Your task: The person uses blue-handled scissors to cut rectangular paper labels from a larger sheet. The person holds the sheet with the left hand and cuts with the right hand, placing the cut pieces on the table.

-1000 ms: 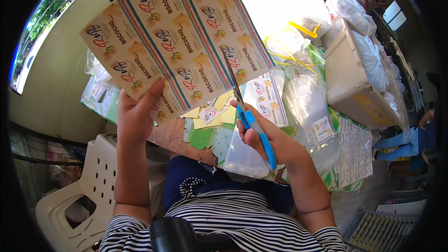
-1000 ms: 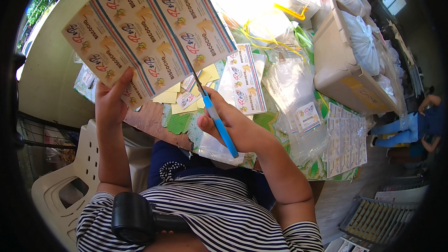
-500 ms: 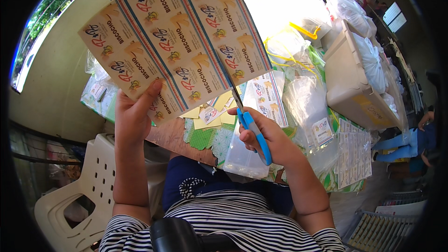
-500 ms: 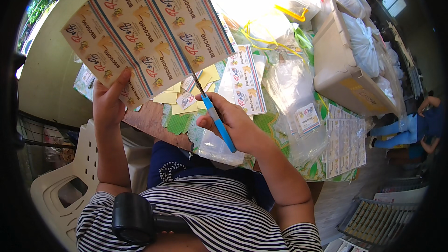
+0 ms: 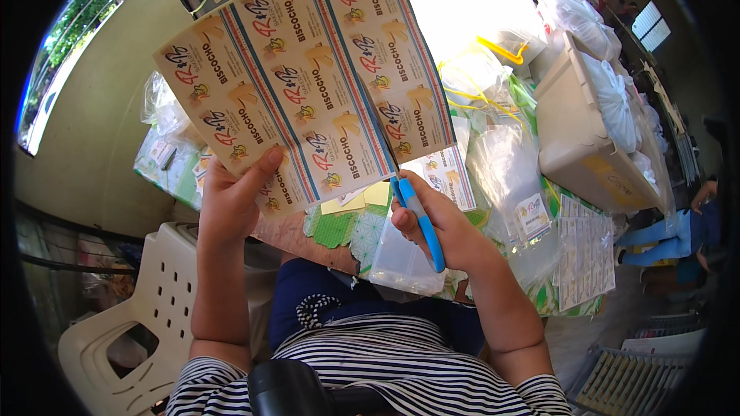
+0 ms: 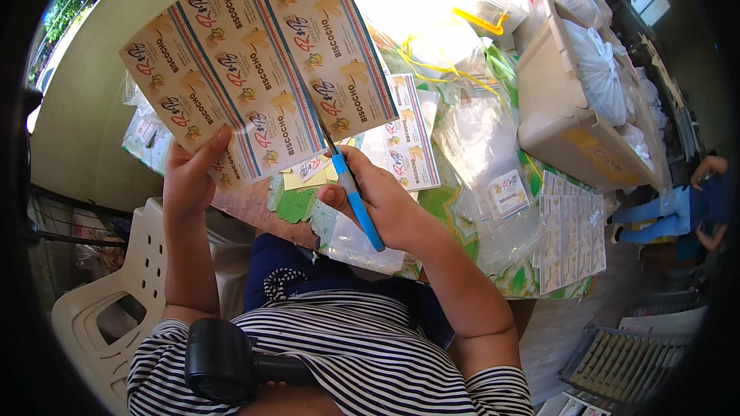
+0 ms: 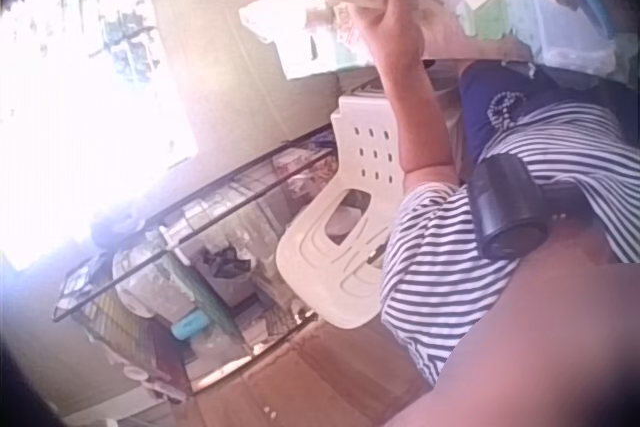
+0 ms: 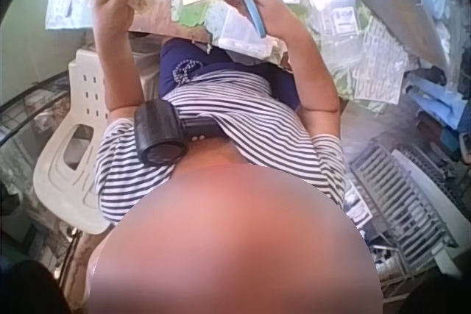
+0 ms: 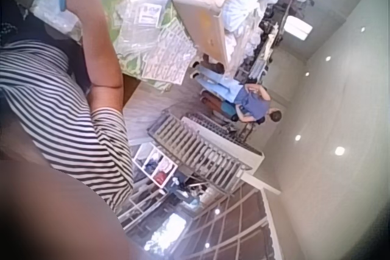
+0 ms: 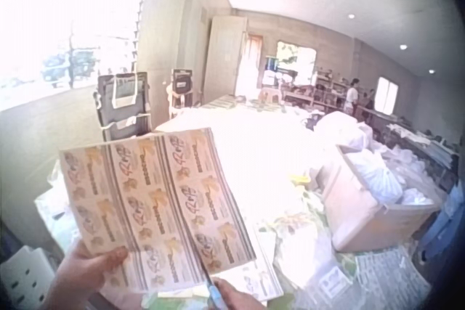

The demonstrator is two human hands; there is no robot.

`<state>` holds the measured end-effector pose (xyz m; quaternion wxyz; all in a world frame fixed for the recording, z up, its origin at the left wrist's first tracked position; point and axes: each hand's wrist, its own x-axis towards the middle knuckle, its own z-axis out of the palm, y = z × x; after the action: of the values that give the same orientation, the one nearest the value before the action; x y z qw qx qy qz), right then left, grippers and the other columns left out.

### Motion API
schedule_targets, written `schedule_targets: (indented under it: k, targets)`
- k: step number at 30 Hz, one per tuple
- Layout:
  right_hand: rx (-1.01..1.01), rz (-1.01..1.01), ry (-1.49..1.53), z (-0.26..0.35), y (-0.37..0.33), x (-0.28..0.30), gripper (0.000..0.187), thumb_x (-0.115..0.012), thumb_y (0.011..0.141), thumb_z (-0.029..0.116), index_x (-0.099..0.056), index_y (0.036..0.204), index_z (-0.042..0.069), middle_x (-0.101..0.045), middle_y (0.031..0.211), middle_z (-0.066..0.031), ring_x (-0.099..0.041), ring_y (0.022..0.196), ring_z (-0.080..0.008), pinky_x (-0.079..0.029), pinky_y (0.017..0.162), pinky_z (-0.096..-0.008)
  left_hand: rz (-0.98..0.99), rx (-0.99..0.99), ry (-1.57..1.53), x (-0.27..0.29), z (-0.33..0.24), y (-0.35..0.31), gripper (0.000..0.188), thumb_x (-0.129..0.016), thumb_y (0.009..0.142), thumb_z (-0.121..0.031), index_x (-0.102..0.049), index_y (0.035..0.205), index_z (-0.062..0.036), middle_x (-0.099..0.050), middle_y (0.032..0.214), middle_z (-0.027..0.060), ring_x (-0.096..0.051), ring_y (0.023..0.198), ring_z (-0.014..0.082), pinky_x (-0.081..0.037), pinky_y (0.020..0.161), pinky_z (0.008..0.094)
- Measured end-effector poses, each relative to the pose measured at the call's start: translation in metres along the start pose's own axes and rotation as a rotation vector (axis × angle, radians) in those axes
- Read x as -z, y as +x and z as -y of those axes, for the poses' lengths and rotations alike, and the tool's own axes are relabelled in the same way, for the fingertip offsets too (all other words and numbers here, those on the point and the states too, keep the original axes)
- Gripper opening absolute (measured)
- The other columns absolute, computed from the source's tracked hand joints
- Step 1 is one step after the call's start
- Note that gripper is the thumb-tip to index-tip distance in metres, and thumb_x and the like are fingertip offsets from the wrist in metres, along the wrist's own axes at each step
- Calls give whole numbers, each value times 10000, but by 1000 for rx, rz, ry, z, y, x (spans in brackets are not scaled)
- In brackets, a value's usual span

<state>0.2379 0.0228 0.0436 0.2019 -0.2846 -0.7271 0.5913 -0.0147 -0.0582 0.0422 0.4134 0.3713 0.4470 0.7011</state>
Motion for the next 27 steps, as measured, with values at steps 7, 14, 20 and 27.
schedule_targets:
  k: [7, 14, 20, 27]
  targets:
    - [-148, -8, 64, 2, 1, 1, 518, -694, 867, 345, -505, 1204, -1, -616, 792, -129, -579, 717, -159, -477, 689, -303, 1, 26, -37, 1, 2, 1, 284, -634, 873, -1, -573, 1147, 44, -662, 1087, 128, -646, 955, 169, -520, 830, 287]
    - [61, -138, -113, 3, 4, -4, 476, -689, 879, 272, -492, 1209, -9, -603, 780, -128, -566, 721, -164, -483, 702, -312, 25, 111, -112, -1, 6, -1, 292, -639, 866, 6, -574, 1148, 39, -652, 1107, 136, -641, 971, 179, -518, 836, 296]
    - [-46, -120, 10, 2, 5, -4, 424, -663, 889, 146, -477, 1233, -17, -674, 859, -136, -672, 843, -182, -512, 757, -296, 52, 159, -137, -3, 6, -1, 304, -647, 858, 8, -577, 1153, 33, -652, 1109, 136, -640, 976, 180, -516, 845, 300]
    - [-142, -105, 44, 2, 4, -1, 357, -638, 897, 95, -484, 1196, -25, -686, 879, -137, -686, 865, -170, -527, 740, -289, 40, 179, -187, -4, 11, -1, 308, -649, 853, 14, -578, 1152, 32, -653, 1108, 140, -639, 984, 183, -518, 849, 305]
